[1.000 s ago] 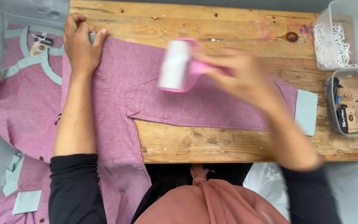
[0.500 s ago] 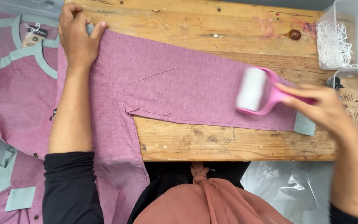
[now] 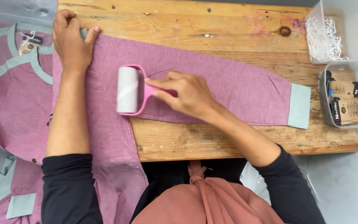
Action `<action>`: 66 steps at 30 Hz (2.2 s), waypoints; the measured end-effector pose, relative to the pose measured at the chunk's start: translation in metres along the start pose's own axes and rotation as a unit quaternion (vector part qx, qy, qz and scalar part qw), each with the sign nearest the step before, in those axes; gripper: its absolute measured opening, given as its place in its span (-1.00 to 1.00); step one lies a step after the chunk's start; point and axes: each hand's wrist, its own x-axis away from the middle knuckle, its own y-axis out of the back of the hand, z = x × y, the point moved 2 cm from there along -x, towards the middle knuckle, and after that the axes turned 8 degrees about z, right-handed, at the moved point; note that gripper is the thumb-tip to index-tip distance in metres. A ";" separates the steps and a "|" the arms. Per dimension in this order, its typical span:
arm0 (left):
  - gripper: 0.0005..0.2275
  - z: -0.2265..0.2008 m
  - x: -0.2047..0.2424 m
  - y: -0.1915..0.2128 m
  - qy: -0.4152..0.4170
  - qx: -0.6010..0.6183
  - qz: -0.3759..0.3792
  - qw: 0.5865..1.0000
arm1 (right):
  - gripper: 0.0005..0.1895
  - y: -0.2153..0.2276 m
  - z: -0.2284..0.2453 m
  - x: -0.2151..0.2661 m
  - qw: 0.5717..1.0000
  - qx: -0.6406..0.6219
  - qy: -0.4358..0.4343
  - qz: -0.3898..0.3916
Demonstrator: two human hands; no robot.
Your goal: A person uses a lint roller to remove lint and debris from a shirt on a wooden workbench, flipping the garment to clean both sides.
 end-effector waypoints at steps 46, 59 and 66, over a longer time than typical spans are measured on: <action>-0.73 -0.007 -0.001 0.016 -0.045 0.072 -0.017 0.996 | -0.50 0.143 -0.091 0.105 0.949 0.187 -0.243 0.071; -0.72 0.008 -0.006 0.009 0.005 0.052 0.038 0.998 | -0.71 0.021 -0.032 -0.104 0.995 0.079 -0.033 -0.051; -0.71 0.008 -0.002 0.009 -0.022 0.058 0.019 0.998 | -0.63 0.104 -0.097 0.084 0.989 0.035 -0.145 -0.013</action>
